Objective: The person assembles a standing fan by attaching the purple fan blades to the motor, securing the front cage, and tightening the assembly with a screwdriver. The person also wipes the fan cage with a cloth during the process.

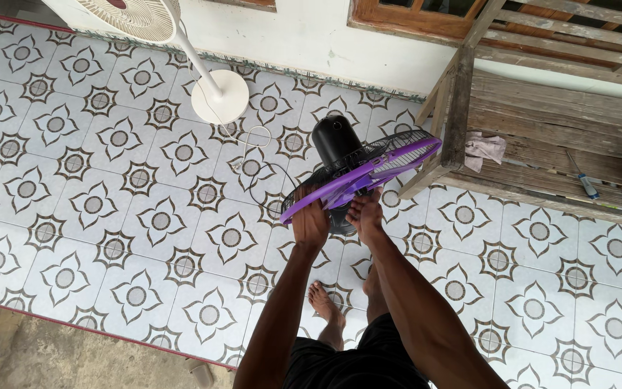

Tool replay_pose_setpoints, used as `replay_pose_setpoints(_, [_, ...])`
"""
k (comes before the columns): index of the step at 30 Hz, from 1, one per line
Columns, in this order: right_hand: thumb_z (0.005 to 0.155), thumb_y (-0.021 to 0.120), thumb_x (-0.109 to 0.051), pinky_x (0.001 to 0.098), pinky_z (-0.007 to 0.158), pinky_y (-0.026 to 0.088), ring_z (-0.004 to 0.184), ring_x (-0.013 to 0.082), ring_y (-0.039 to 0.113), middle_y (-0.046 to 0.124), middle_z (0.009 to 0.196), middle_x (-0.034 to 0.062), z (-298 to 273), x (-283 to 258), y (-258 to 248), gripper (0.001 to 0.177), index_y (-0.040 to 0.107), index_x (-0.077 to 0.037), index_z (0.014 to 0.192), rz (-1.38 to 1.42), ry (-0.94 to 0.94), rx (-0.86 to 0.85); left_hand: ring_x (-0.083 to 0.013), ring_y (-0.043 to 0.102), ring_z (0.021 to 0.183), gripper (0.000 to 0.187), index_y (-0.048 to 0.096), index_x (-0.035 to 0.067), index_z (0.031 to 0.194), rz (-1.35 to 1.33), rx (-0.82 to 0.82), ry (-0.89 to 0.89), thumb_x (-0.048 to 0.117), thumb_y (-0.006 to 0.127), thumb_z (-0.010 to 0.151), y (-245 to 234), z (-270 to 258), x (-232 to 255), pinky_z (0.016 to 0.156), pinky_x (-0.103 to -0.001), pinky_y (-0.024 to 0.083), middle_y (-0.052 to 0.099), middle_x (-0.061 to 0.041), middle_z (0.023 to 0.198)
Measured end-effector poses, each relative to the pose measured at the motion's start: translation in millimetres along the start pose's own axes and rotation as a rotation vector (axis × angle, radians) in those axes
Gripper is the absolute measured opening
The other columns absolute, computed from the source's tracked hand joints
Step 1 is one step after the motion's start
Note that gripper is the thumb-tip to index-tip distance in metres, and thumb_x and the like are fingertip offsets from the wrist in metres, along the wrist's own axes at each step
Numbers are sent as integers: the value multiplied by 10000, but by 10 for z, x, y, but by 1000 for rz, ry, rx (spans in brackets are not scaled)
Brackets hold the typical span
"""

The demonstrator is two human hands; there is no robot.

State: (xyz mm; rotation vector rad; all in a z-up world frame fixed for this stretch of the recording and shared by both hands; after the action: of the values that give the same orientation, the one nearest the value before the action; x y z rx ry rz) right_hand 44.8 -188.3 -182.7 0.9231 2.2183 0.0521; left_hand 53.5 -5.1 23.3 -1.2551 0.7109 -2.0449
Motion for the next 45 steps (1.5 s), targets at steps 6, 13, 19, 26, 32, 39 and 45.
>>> replay_pose_setpoints(6, [1008, 264, -710, 406, 737, 527, 766, 187, 559, 609, 929, 54, -41, 44, -542, 755, 605, -43, 1104, -82, 25, 44, -408, 555, 1028, 385, 536, -7, 1194, -93, -86, -194, 61, 715, 860, -70, -556, 462, 861, -518, 457, 545, -220, 1134])
replay_pose_setpoints(13, [1023, 305, -650, 395, 754, 529, 802, 176, 580, 614, 946, 42, -128, -310, -1048, 679, 602, -49, 1128, -126, 7, -4, -438, 576, 1073, 379, 541, -8, 1215, -201, -261, -121, 70, 695, 878, 718, -624, 747, 906, -524, 490, 581, -233, 1148])
replay_pose_setpoints(19, [1040, 427, -541, 387, 734, 523, 788, 179, 576, 605, 908, 40, -179, -1039, -1944, 520, 599, -53, 1088, -58, -56, 29, -451, 580, 1058, 369, 559, 2, 1191, -188, -372, -39, 82, 709, 864, 1541, -431, 1550, 883, -543, 487, 604, -246, 1137])
replay_pose_setpoints(26, [1015, 535, -365, 367, 710, 541, 786, 163, 591, 620, 907, 26, -261, -2263, -3411, 314, 608, -63, 1058, -33, -174, 124, -390, 633, 994, 284, 574, 34, 1148, -267, -594, -6, 91, 687, 894, 2859, -349, 2947, 821, -509, 523, 639, -193, 1037])
replay_pose_setpoints(32, [1009, 552, -327, 346, 698, 549, 778, 153, 596, 636, 926, 29, -392, -3228, -4664, 294, 639, -60, 1094, 14, -271, 252, -342, 678, 920, 256, 589, 52, 1141, -359, -713, 52, 110, 685, 911, 3997, -346, 4017, 770, -476, 550, 659, -170, 1012])
replay_pose_setpoints(39, [1015, 543, -310, 346, 683, 539, 781, 160, 609, 638, 926, 48, -348, -3939, -5714, 299, 638, -38, 1094, 102, -343, 330, -334, 684, 914, 236, 606, 42, 1107, -412, -795, 200, 107, 683, 893, 5118, -257, 4888, 763, -468, 545, 679, -170, 1000])
replay_pose_setpoints(45, [1020, 534, -270, 352, 688, 529, 786, 165, 608, 632, 931, 44, 148, -4466, -6333, 255, 614, -39, 1093, 128, -324, 384, -352, 697, 897, 187, 636, 31, 1060, -419, -895, 220, 117, 674, 898, 6198, 144, 5229, 782, -457, 551, 702, -186, 977])
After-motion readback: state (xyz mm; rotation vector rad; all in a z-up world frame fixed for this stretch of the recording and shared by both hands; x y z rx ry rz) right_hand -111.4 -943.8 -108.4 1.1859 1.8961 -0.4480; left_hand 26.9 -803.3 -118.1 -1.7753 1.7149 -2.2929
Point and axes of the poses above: each hand's wrist, its own z-axis towards the middle knuckle, its own y-axis out of the palm, x = y × z, the point moved 10 cm from there along z, towards the middle knuckle
